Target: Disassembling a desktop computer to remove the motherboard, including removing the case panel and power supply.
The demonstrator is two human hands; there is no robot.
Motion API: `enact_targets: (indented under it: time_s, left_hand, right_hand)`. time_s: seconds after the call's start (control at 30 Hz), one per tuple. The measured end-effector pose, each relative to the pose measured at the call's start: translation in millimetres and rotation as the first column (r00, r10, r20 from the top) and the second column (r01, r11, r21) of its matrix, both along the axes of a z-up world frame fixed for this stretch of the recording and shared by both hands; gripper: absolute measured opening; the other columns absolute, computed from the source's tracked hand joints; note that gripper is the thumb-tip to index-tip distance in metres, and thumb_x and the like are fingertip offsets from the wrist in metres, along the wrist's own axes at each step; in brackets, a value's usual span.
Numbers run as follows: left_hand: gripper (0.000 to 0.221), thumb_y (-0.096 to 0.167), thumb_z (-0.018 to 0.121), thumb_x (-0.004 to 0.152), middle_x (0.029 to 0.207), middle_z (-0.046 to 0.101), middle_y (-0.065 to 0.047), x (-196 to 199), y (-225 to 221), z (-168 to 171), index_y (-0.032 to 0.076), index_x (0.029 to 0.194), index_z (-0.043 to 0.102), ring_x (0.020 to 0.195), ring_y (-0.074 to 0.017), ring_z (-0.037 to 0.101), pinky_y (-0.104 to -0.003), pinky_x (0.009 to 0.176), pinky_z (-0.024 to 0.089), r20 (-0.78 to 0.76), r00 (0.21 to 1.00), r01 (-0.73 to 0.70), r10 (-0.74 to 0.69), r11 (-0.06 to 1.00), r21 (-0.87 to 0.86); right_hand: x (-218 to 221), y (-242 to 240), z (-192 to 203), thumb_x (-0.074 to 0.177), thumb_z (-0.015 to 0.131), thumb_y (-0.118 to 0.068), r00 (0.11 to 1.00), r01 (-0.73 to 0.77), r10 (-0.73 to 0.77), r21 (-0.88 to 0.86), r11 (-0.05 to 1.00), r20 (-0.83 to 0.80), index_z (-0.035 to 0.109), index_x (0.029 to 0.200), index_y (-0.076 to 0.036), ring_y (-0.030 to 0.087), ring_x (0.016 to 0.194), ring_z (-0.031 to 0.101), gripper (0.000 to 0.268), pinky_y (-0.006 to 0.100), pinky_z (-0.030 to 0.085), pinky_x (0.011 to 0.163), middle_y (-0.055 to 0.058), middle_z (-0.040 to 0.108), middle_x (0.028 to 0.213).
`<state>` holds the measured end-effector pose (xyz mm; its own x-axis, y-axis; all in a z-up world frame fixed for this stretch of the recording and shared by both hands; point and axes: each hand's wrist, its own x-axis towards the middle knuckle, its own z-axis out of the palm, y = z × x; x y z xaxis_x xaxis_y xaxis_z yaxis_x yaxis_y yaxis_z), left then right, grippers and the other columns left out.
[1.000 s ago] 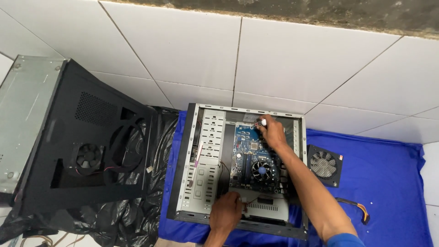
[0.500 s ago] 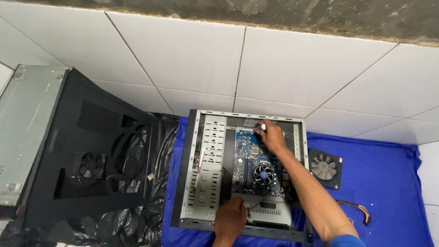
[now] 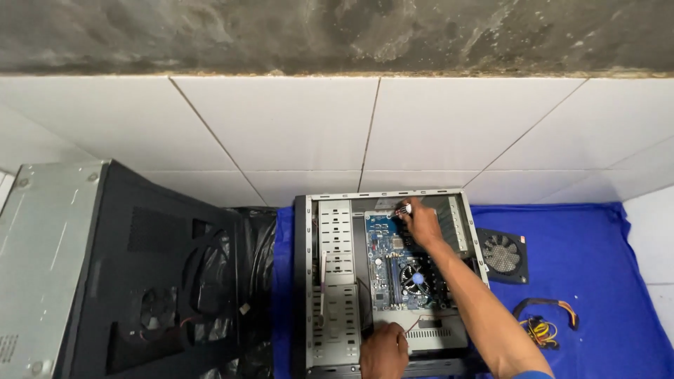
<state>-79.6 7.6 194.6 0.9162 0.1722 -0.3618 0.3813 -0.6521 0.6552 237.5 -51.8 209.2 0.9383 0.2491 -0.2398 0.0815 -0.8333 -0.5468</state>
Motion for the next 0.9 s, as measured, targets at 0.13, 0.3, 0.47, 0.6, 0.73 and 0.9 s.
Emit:
enact_targets:
  time_s: [0.13,0.3,0.47,0.6,0.73,0.9]
  left_hand:
    - [0.009,0.023,0.058,0.097,0.095,0.068,-0.005,2,1,2,0.017,0.100,0.064,0.073,-0.0302,0.069,-0.047,0.070,0.057,-0.057,0.996,0.073,-0.073,0.997,-0.001]
    - [0.009,0.018,0.060,0.096,0.089,0.073,-0.005,8,9,14,0.017,0.100,0.069,0.068,-0.0267,0.072,-0.043,0.070,0.059,-0.113,0.990,0.079,-0.085,0.995,-0.056]
    - [0.012,0.003,0.064,0.090,0.093,0.068,-0.006,20,30,27,0.007,0.097,0.074,0.059,-0.0139,0.066,-0.028,0.058,0.060,0.033,0.997,0.083,-0.076,0.910,-0.406]
    - [0.019,0.004,0.063,0.089,0.099,0.076,-0.006,52,40,-3,0.008,0.105,0.071,0.084,-0.0175,0.073,-0.028,0.075,0.061,0.139,0.988,0.121,-0.067,0.893,-0.433]
    - [0.028,0.015,0.053,0.093,0.107,0.076,-0.007,109,60,8,0.013,0.116,0.070,0.090,-0.0241,0.073,-0.036,0.079,0.058,0.165,0.986,0.048,0.013,0.932,-0.358]
    - [0.031,0.015,0.049,0.098,0.105,0.075,-0.023,197,104,47,0.003,0.116,0.072,0.104,-0.0426,0.070,-0.051,0.093,0.053,0.341,0.933,0.001,0.118,0.945,-0.328]
  right_hand:
    - [-5,-1,-12,0.100,0.066,-0.028,0.993,-0.013,0.027,-0.124,0.992,0.115,0.050,0.122,0.002,0.025,0.055,0.063,0.040,0.037,0.060,0.052,0.012,0.064,0.070]
    - [-15,6,5,0.103,0.060,-0.039,0.996,0.054,-0.042,-0.153,0.987,0.082,0.047,0.105,0.001,0.030,0.060,0.062,0.043,0.049,0.056,0.061,0.013,0.062,0.071]
    - [-11,8,-5,0.108,0.030,-0.056,0.990,0.052,-0.019,-0.241,0.969,0.136,0.052,0.103,0.002,0.022,0.043,0.050,0.063,0.038,0.050,0.041,0.001,0.051,0.056]
    - [-17,21,21,0.110,0.041,-0.042,0.995,0.093,-0.089,-0.103,0.990,0.051,0.049,0.097,0.002,0.037,0.062,0.066,0.046,0.053,0.057,0.069,0.018,0.067,0.069]
    - [-18,30,18,0.110,0.044,-0.036,0.999,0.016,-0.010,-0.133,0.991,0.046,0.051,0.102,0.002,0.031,0.055,0.060,0.039,0.045,0.055,0.057,0.012,0.061,0.065]
    - [-9,22,-34,0.105,0.043,-0.041,0.965,-0.147,0.207,-0.317,0.937,0.165,0.048,0.123,-0.002,0.048,0.091,0.073,0.043,0.058,0.060,0.082,0.025,0.073,0.093]
